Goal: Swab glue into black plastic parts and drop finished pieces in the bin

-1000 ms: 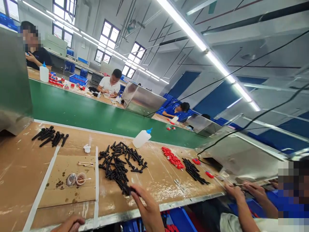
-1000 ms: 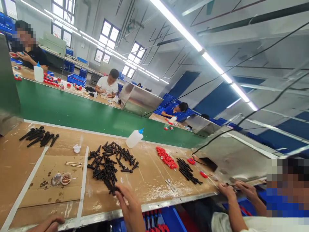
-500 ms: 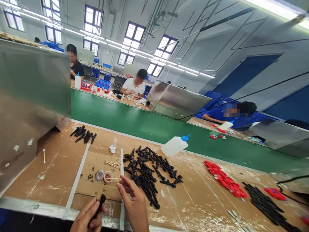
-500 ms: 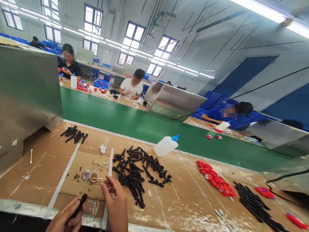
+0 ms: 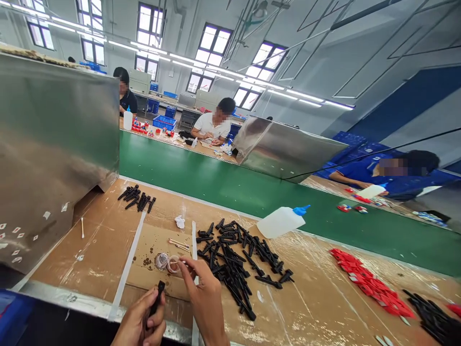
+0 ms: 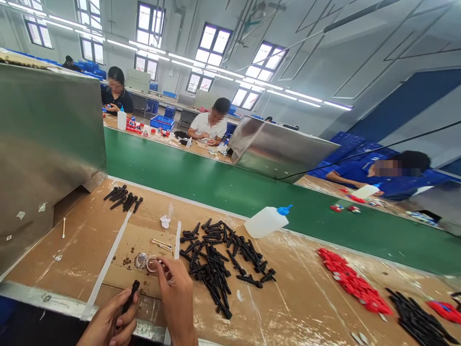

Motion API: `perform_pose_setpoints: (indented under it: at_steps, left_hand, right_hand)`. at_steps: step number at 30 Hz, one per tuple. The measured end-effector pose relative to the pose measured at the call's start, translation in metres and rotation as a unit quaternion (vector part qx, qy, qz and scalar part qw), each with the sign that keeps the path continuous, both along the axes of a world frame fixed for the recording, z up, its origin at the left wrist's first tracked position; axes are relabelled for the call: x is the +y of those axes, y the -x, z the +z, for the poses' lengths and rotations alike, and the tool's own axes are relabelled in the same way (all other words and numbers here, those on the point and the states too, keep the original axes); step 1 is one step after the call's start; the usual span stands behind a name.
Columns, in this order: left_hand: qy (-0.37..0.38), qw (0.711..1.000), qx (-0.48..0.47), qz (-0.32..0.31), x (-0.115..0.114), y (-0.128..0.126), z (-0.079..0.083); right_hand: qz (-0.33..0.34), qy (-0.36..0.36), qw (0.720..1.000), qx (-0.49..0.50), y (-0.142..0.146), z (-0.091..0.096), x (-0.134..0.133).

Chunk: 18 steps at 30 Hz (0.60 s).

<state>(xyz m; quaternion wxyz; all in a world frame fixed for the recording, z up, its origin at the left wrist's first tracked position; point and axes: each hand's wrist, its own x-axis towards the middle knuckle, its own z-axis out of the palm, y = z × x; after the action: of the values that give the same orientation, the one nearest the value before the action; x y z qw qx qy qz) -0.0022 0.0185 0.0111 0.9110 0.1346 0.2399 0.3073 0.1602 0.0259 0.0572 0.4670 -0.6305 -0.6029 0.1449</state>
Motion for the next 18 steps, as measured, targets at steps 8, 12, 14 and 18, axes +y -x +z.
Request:
perform_pose_setpoints:
  at_steps: [8,12,14,18]
  left_hand:
    - [0.010,0.998,0.027,0.047,-0.009,-0.005,0.000]
    - [0.007,0.997,0.044,0.056,-0.012,-0.003,0.006]
    - [0.008,0.997,0.049,0.050,-0.012,-0.002,0.011]
    - [0.009,0.998,0.060,0.031,-0.010,0.000,0.019]
  right_hand:
    - [-0.065,-0.021,0.998,0.002,-0.013,-0.008,-0.007]
    - [-0.097,-0.002,0.994,0.051,-0.015,-0.013,-0.010]
    - [-0.114,0.004,0.990,0.078,-0.015,-0.014,-0.012]
    - [-0.125,0.010,0.988,0.095,-0.013,-0.014,-0.021]
